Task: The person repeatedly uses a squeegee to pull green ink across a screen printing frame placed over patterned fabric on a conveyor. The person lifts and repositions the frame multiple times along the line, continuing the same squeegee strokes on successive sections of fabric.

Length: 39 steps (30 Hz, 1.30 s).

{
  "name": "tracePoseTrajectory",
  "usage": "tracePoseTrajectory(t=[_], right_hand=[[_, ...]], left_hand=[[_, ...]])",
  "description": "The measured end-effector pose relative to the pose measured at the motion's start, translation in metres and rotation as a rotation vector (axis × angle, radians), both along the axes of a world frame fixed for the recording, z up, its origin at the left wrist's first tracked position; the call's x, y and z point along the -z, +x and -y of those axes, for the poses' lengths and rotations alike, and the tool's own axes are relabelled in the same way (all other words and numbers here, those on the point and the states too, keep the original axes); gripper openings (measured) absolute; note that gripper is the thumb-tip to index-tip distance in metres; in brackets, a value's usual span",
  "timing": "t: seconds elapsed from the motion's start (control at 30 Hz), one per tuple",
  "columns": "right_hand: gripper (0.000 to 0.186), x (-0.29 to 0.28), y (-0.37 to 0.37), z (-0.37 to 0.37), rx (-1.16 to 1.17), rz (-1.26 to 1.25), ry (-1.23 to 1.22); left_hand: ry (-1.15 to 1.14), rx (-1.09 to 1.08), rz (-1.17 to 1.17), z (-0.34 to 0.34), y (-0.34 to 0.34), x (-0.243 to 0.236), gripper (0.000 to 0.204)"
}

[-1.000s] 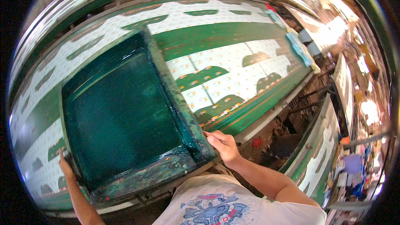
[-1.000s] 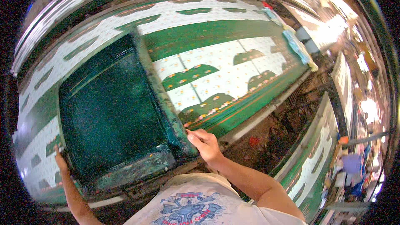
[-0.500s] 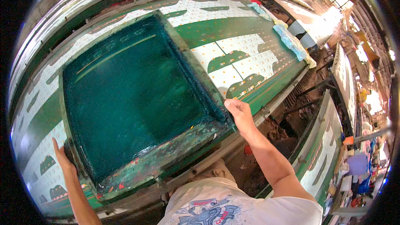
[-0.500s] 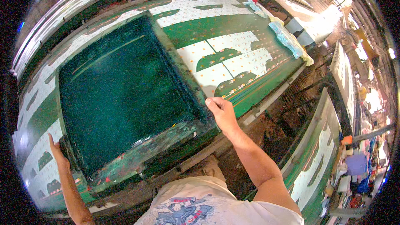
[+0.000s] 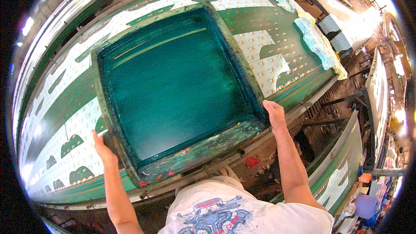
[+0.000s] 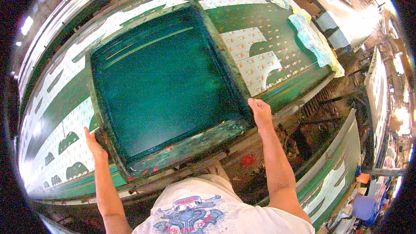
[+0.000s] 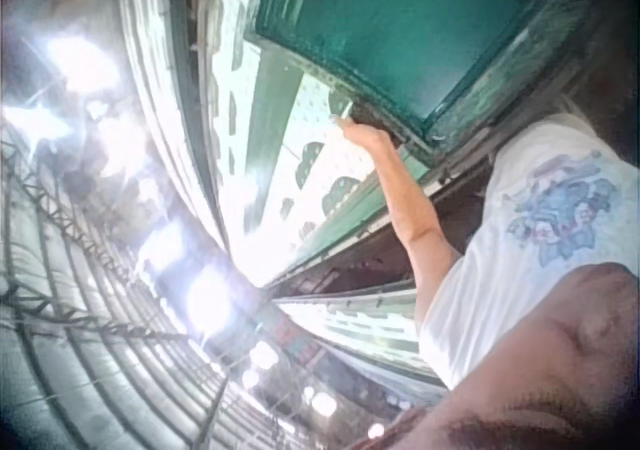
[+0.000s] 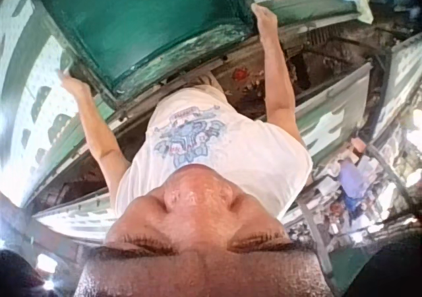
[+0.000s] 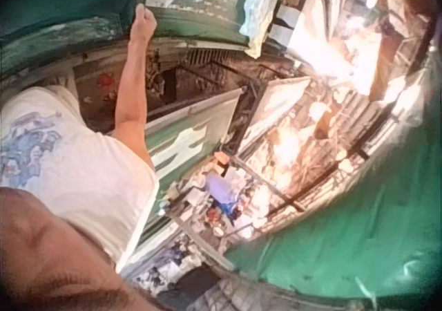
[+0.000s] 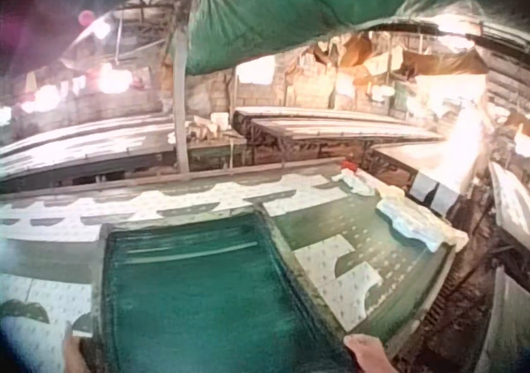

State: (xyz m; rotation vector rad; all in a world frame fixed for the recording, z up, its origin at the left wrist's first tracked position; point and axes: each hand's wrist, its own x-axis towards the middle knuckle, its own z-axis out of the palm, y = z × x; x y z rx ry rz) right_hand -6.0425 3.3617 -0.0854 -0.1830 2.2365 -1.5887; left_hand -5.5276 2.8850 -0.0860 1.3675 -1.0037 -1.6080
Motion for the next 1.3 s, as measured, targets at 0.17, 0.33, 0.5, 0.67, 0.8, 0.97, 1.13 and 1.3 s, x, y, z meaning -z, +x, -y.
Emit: tracePoseTrajectory(t=[0.17,0.33,0.5,0.67,0.8,0.97,1.13,1.3], right_hand=[[0.045,-0.008,-0.049,-0.023,0.025,0.006,0.063],[0.049,0.004,-0.085,-0.044,0.016,-0.044,0.076],[0.05,-0.002,-0.097,-0.054,0.003,-0.065,0.15],[0.055,0.004,-0.112,-0.064,-0.132,-0.025,0.253],[0.055,0.017,-0.093,-0.06,-0.234,-0.593,0.635],[0.06,-0.061,-0.001,-0.008,-1.002,-0.772,0.317],[0.054,-0.05,0.045,0.015,-1.297,-0.92,0.304],[0.046,-0.074,0.067,0.058,-1.16,-1.052,0.248]], left_hand=[[-0.027,-0.128,0.005,-0.041,-0.055,0.008,0.072],[-0.084,-0.126,0.062,-0.066,-0.097,0.006,0.08],[-0.096,-0.16,0.123,-0.089,-0.138,-0.005,0.085],[-0.074,-0.192,0.243,-0.088,-0.139,0.003,0.087],[-0.078,-0.171,0.289,-0.074,-0.123,0.031,0.08],[-0.065,-0.07,0.266,-0.089,-0.154,0.004,0.066],[-0.235,-0.038,0.596,-0.086,-0.155,0.012,0.076],[-0.204,0.006,0.789,-0.084,-0.151,0.01,0.086]])
